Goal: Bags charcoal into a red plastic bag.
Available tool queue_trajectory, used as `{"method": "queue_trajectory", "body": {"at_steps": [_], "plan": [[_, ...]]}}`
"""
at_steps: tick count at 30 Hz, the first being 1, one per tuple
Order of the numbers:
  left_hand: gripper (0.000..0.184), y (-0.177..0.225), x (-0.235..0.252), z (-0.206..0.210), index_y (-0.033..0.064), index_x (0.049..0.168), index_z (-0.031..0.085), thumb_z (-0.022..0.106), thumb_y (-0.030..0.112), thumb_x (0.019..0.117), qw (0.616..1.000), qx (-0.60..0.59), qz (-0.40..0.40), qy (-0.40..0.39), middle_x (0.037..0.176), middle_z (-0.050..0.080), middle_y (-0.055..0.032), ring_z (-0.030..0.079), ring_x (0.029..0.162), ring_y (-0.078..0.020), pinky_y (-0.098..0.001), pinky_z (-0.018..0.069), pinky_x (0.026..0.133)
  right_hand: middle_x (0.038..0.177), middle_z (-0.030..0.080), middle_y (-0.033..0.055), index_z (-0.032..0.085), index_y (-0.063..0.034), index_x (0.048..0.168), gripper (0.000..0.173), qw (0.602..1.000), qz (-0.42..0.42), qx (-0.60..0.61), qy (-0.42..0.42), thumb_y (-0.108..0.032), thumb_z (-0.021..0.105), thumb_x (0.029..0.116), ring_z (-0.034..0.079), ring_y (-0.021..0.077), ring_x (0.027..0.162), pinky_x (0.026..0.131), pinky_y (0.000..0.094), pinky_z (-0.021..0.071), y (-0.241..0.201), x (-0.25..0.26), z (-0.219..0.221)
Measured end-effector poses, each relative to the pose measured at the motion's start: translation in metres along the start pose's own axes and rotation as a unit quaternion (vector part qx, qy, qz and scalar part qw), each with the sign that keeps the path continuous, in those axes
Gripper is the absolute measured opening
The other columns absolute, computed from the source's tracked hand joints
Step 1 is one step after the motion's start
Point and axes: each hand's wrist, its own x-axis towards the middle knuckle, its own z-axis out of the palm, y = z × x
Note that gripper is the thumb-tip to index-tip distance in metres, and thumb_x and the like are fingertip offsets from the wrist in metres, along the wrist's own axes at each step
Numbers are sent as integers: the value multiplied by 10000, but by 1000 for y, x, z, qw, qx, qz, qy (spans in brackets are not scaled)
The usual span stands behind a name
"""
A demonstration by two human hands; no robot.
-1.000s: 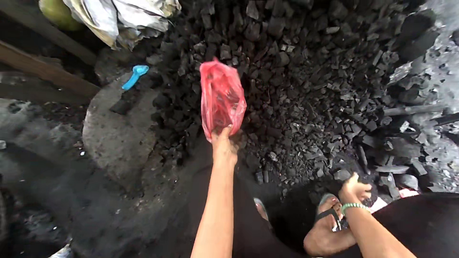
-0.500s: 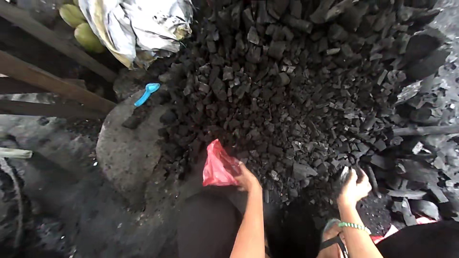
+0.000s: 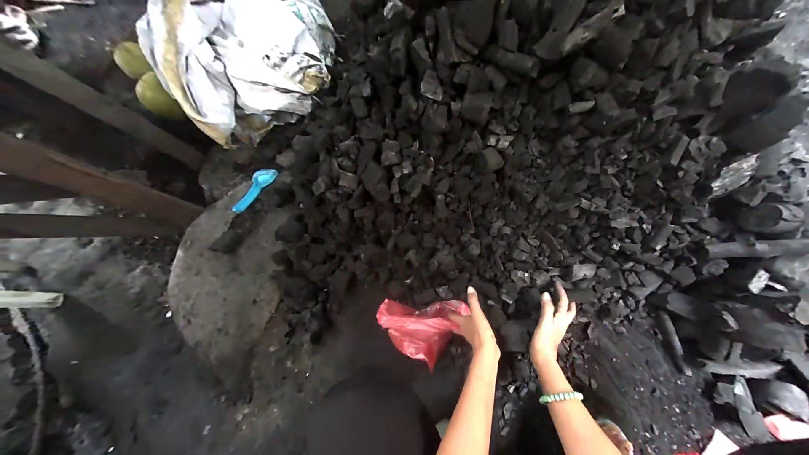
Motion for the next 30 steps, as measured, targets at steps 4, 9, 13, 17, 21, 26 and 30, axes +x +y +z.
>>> {"method": "queue_trajectory", "body": {"at_steps": [4,9,13,17,21,26,30], "plan": [[1015,22,16,5,130,1640,6,616,585,969,998,-30,-53,14,1634,156,-325,248,1473,-501,-671,306,1113,1670,99,306,422,-141,1571,668,998,-23,-46,-47,-410,560,974,193,518,1511,1157,673,275,6,1,-5],[1079,34,29,11,193,1651,13,707,567,915,992,79,-95,3,1628,110,-355,240,1444,-561,-706,344,1048,1653,-2,355,351,-209,1608,828,993,112,-35,-2,-434,748,918,148,572,1491,1132,669,304,-34,22,20],[1011,23,22,9,192,1651,-6,677,488,967,992,111,-65,-20,1640,88,-341,236,1452,-545,-675,340,1068,1638,25,368,382,-275,1586,825,988,143,-54,-12,-433,793,888,267,593,1421,1034,673,401,-42,24,27],[765,8,-1,9,157,1654,79,507,403,1071,990,120,-1,-80,1651,132,-321,208,1492,-524,-690,249,1140,1620,178,343,520,-193,1504,646,982,64,-150,-99,-477,696,952,365,558,1396,1048,673,408,-27,7,14],[602,-5,-18,16,159,1626,251,456,346,1092,984,98,73,-128,1613,283,-287,306,1457,-486,-669,266,1140,1579,308,319,563,-139,1455,563,985,33,-67,-155,-441,637,987,342,509,1431,1110,690,321,-16,14,-5],[538,1,-36,11,108,1568,390,464,319,1079,934,194,219,-205,1377,568,-284,511,1302,-448,-620,374,1095,1337,623,126,532,-64,1428,537,949,111,183,-232,-419,447,1034,607,198,1196,996,430,518,3,16,-19],[585,28,-54,10,234,1578,406,537,440,1046,860,331,229,-315,1482,494,-248,448,1359,-485,-696,387,1048,1010,713,79,589,-145,1290,675,856,298,363,-216,-633,186,1055,705,184,848,663,384,600,-12,13,-31]]}}
